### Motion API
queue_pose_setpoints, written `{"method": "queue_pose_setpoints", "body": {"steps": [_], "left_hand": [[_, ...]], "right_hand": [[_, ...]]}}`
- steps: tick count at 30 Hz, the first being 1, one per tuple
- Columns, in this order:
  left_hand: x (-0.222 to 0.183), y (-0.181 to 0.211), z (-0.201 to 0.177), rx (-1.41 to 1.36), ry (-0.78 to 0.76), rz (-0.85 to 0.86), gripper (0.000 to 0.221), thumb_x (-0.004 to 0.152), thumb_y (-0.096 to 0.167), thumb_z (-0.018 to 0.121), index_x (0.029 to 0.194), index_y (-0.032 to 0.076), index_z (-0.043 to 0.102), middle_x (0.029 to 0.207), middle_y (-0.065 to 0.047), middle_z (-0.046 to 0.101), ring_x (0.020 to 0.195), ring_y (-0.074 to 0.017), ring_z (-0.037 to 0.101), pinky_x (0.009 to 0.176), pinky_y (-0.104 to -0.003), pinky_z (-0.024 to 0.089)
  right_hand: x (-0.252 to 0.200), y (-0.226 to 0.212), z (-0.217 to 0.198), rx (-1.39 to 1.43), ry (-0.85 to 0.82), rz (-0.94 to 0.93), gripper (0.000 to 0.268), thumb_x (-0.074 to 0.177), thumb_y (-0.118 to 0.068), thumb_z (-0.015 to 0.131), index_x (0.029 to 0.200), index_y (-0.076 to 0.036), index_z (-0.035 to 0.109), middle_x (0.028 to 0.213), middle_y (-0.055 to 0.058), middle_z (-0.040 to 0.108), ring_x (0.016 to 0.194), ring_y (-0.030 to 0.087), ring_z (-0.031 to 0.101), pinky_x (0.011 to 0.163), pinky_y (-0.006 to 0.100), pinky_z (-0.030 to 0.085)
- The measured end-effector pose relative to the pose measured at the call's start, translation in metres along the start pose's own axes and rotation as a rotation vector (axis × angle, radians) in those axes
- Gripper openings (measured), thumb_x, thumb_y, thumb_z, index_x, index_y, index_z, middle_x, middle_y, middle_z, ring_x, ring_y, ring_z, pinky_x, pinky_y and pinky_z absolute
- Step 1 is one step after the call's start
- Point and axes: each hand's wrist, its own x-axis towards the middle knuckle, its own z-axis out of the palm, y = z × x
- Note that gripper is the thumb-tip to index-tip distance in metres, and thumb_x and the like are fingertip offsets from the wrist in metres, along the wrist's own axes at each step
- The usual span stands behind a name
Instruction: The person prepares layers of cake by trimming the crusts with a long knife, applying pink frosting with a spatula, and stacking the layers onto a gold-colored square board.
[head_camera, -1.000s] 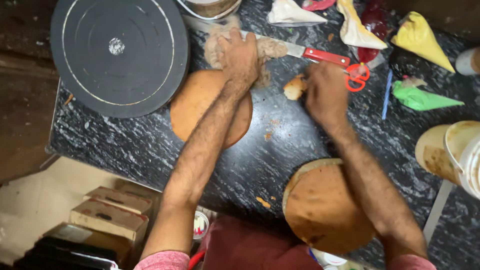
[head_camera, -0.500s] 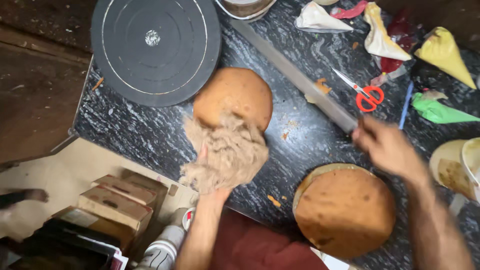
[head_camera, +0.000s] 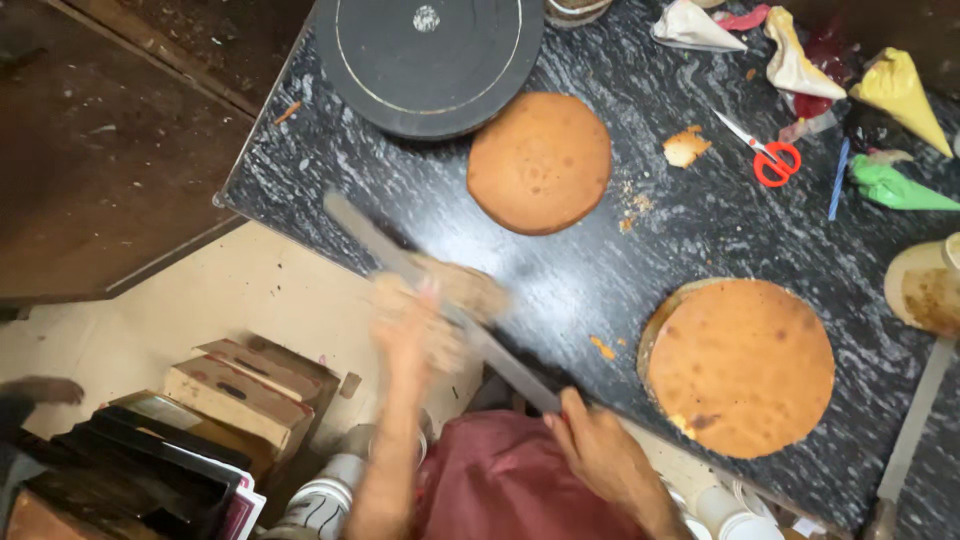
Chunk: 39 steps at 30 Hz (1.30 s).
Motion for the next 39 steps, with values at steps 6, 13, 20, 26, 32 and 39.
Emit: {"method": "queue_pose_setpoints", "body": {"steps": [6,13,20,26,32,39], "left_hand": [[0.13,0.093,-0.079,0.158,0.22,0.046,0.035,0.096,0.023,0.079,0.116,0.005,0.057,0.099,-0.008,0.053,0.078,-0.0205,0.046,0.065,-0.037,0.035],[0.115,0.09,-0.01,1.211,0.166,0.402,0.065,0.105,0.036,0.074,0.146,-0.002,0.041,0.145,-0.023,0.037,0.133,-0.0368,0.035,0.112,-0.05,0.027],[-0.056,-0.097,0.154,0.438,-0.606,0.56,0.084,0.092,0.008,0.078,0.158,-0.003,0.028,0.162,-0.022,0.036,0.154,-0.0347,0.032,0.131,-0.048,0.021],[-0.164,-0.181,0.18,0.767,-0.445,0.799,0.077,0.096,0.02,0.068,0.158,-0.003,0.03,0.166,-0.025,0.033,0.159,-0.0382,0.03,0.135,-0.049,0.016],[0.001,-0.177,0.247,0.404,-0.283,0.486,0.05,0.111,0.013,0.058,0.151,-0.011,0.039,0.151,-0.031,0.04,0.137,-0.0404,0.037,0.122,-0.047,0.033],[-0.094,-0.208,0.215,0.628,-0.691,0.721,0.072,0.103,0.012,0.076,0.16,-0.002,0.033,0.167,-0.017,0.037,0.157,-0.027,0.034,0.133,-0.039,0.028]], "right_hand": [[-0.077,0.049,0.03,0.091,0.022,-0.009,0.024,0.095,-0.029,0.067,0.098,-0.006,0.059,0.078,0.023,0.069,0.075,0.044,0.064,0.063,0.049,0.049],[-0.215,0.117,0.058,0.842,0.581,0.315,0.059,0.091,-0.013,0.065,0.147,-0.002,0.05,0.109,0.007,0.072,0.076,0.017,0.06,0.058,0.032,0.045],[-0.263,0.162,0.091,0.81,1.179,0.622,0.06,0.1,0.001,0.064,0.157,-0.001,0.048,0.109,0.006,0.061,0.088,0.012,0.06,0.075,0.025,0.051],[-0.273,0.195,0.116,0.977,1.04,0.761,0.04,0.099,0.002,0.061,0.138,0.002,0.051,0.107,0.008,0.067,0.086,0.014,0.065,0.07,0.028,0.053],[-0.296,0.237,0.111,0.973,0.87,0.727,0.05,0.1,0.0,0.055,0.15,-0.003,0.046,0.113,0.006,0.07,0.087,0.009,0.063,0.07,0.022,0.05],[-0.265,0.274,0.109,1.195,0.599,0.425,0.059,0.098,-0.002,0.06,0.155,-0.01,0.044,0.107,-0.002,0.064,0.068,0.005,0.051,0.055,0.02,0.046]]}}
